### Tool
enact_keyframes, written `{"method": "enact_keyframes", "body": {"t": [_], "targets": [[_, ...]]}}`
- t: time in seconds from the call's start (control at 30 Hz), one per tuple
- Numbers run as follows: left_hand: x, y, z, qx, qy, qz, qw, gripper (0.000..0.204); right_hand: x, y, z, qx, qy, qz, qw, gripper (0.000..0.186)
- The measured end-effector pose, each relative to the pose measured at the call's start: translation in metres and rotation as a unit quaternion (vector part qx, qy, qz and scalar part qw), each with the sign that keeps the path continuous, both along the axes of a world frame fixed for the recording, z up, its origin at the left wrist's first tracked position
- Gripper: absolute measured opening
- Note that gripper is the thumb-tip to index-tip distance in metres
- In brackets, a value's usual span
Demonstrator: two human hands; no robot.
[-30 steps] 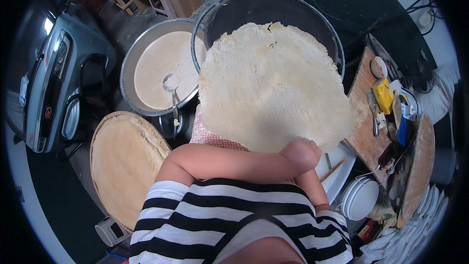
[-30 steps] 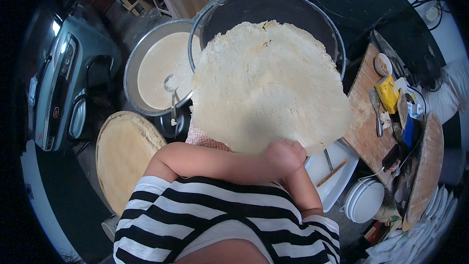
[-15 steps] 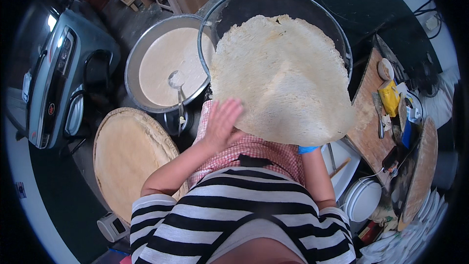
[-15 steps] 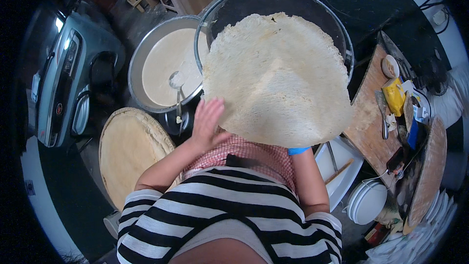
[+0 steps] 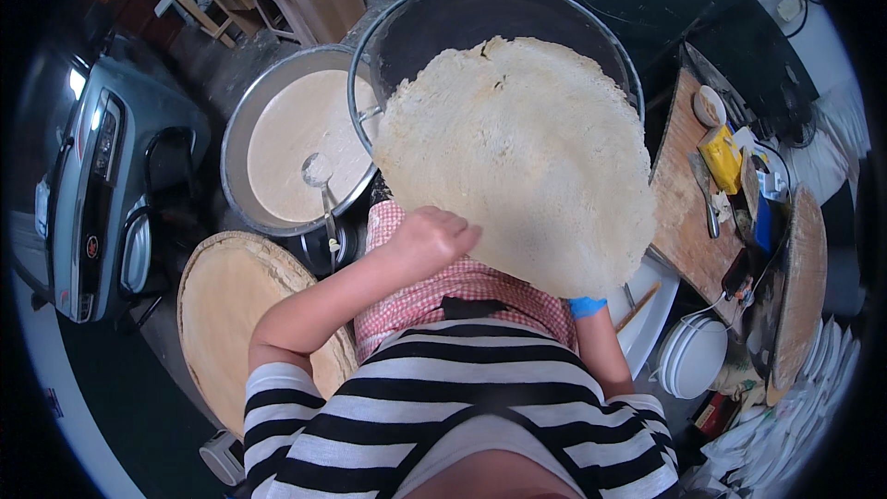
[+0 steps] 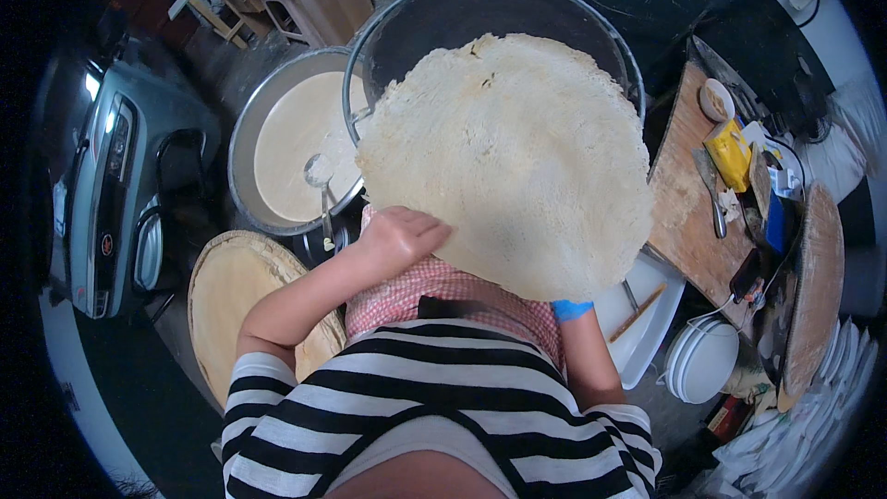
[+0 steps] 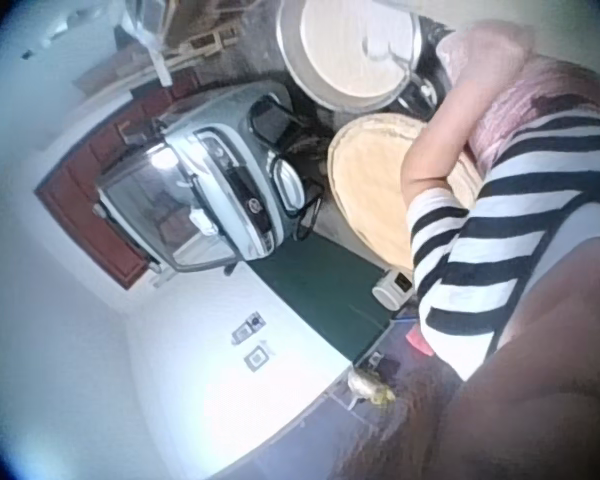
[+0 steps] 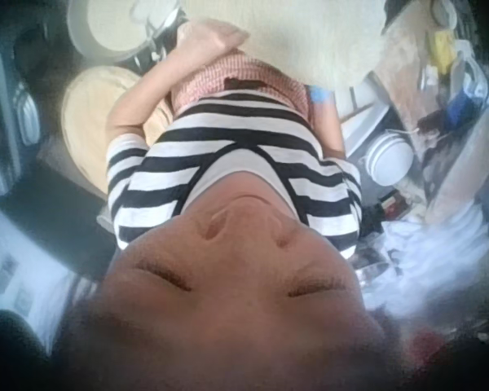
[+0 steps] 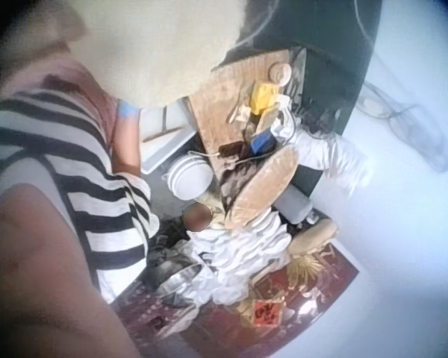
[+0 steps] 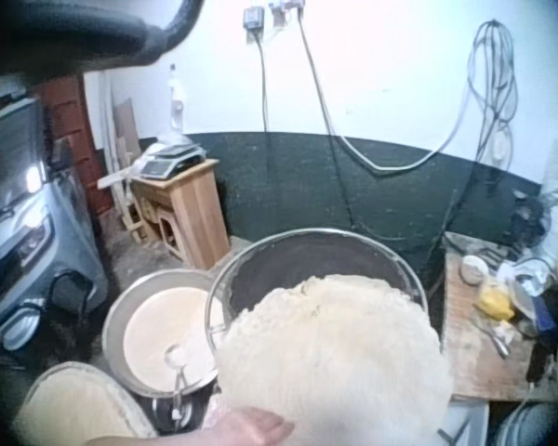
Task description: The person ladles batter onto a hot griddle, spreads it into a thin circle, cooks it, then lifts and folds the crepe before placing it on a tray. The cycle repeats with a second crepe.
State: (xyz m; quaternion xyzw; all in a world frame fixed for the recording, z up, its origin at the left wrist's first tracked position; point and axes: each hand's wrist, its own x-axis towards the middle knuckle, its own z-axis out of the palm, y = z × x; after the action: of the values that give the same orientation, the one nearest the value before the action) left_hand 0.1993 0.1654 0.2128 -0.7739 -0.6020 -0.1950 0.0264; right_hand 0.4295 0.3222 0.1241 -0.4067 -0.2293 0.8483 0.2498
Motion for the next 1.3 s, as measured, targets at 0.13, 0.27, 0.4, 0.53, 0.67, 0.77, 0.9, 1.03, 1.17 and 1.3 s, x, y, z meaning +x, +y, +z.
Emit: {"method": "enact_keyframes", "body": {"t": [0.13, 0.27, 0.4, 0.53, 0.67, 0.77, 0.9, 1.03, 1.17, 1.3], "targets": [[0.038, 0.028, 0.046, -0.127, 0.07, -0.063, 0.987, 0.009, 0.054, -0.021, -0.005, -0.028, -0.038, -0.035, 0.998, 0.04], [0.065, 0.066, 0.09, -0.153, 0.042, -0.177, 0.971, 0.01, 0.118, -0.046, -0.018, -0.057, -0.073, -0.102, 0.99, 0.038], [0.085, 0.12, 0.144, -0.247, 0.006, -0.223, 0.943, 0.022, 0.161, -0.062, -0.032, -0.043, -0.071, -0.165, 0.983, 0.032], [0.081, 0.165, 0.215, -0.306, -0.055, -0.06, 0.949, 0.034, 0.178, -0.067, -0.033, -0.032, -0.05, -0.208, 0.976, 0.035], [0.024, 0.187, 0.254, -0.352, -0.166, -0.05, 0.92, 0.045, 0.183, -0.061, -0.034, -0.011, -0.011, -0.216, 0.976, 0.038], [-0.032, 0.187, 0.258, -0.345, -0.298, -0.063, 0.888, 0.042, 0.186, -0.048, -0.041, 0.028, -0.078, -0.213, 0.973, 0.039], [-0.11, 0.13, 0.258, -0.314, -0.423, 0.064, 0.847, 0.024, 0.201, -0.025, -0.05, 0.246, -0.196, -0.06, 0.947, 0.041], [-0.173, 0.017, 0.265, -0.27, -0.568, 0.157, 0.762, 0.025, 0.208, 0.003, -0.042, 0.509, -0.372, 0.051, 0.775, 0.048], [-0.175, -0.138, 0.255, -0.049, -0.633, 0.218, 0.741, 0.033, 0.2, 0.034, -0.019, 0.578, -0.444, 0.136, 0.671, 0.051], [-0.122, -0.285, 0.234, 0.126, -0.615, 0.367, 0.687, 0.039, 0.177, 0.063, -0.009, 0.636, -0.392, 0.158, 0.646, 0.051]]}}
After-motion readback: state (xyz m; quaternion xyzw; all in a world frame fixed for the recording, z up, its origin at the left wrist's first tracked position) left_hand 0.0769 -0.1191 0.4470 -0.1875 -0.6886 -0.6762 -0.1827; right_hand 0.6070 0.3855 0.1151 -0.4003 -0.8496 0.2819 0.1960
